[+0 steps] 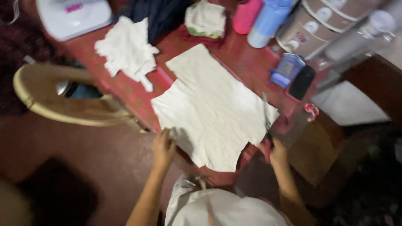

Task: The person cuts a white shirt laid flat on a table using pink-handled scissors. They trim the sleeves and sides, then fold the fabric and continue cutting along the edges to shape the garment.

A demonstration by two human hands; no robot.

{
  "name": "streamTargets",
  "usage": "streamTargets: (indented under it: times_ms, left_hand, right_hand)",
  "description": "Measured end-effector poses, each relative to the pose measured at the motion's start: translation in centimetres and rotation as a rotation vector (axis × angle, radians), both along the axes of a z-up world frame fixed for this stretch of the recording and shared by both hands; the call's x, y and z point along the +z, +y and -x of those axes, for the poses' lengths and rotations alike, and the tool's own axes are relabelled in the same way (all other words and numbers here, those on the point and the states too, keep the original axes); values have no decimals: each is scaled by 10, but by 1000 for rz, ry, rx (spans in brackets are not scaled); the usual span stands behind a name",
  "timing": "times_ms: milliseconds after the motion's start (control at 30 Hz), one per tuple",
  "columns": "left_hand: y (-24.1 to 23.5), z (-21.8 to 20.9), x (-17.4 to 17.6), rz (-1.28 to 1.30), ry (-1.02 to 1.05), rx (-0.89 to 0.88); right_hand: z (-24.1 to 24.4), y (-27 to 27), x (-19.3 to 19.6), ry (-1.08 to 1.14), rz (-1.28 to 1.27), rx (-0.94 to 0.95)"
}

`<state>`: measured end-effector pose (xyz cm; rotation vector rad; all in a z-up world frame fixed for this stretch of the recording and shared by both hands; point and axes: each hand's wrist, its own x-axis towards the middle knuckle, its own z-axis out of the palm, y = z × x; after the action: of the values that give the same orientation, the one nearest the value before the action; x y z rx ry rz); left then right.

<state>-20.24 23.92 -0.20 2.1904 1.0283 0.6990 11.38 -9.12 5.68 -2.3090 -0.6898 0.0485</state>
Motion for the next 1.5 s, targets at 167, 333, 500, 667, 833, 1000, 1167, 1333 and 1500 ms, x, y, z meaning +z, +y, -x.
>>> streamTargets:
  times_ms: [167, 333, 500, 667, 833, 1000, 1167, 1333, 1500]
  left_hand:
    - [38, -56, 31, -244, 214, -185]
    - [103, -106, 16, -344, 281, -223]
    - [146, -122, 14, -132, 541, -4]
    - [182, -123, -2, -61, 673, -136]
    - [201, -108, 12, -1, 729, -252]
    - [208, -132, 25, 19, 699, -313]
    - [222, -149, 35, 148, 631, -520]
    - [246, -147, 20, 833, 4, -623]
    - [246, -182, 113, 1116, -238, -737]
  right_hand:
    - [52, -84, -14, 489, 596, -471]
    - [76, -74, -23, 504, 677, -581]
    - [99, -14, -7, 259, 687, -685]
    - [100, 0, -19, 79, 721, -724]
    - [114, 29, 9, 456, 704, -746]
    - [129, 94, 12, 164, 486, -787]
    - [130, 156, -26, 221, 473, -800]
    - [133, 132, -37, 254, 98, -641]
    - [105, 109, 31, 545, -848, -546]
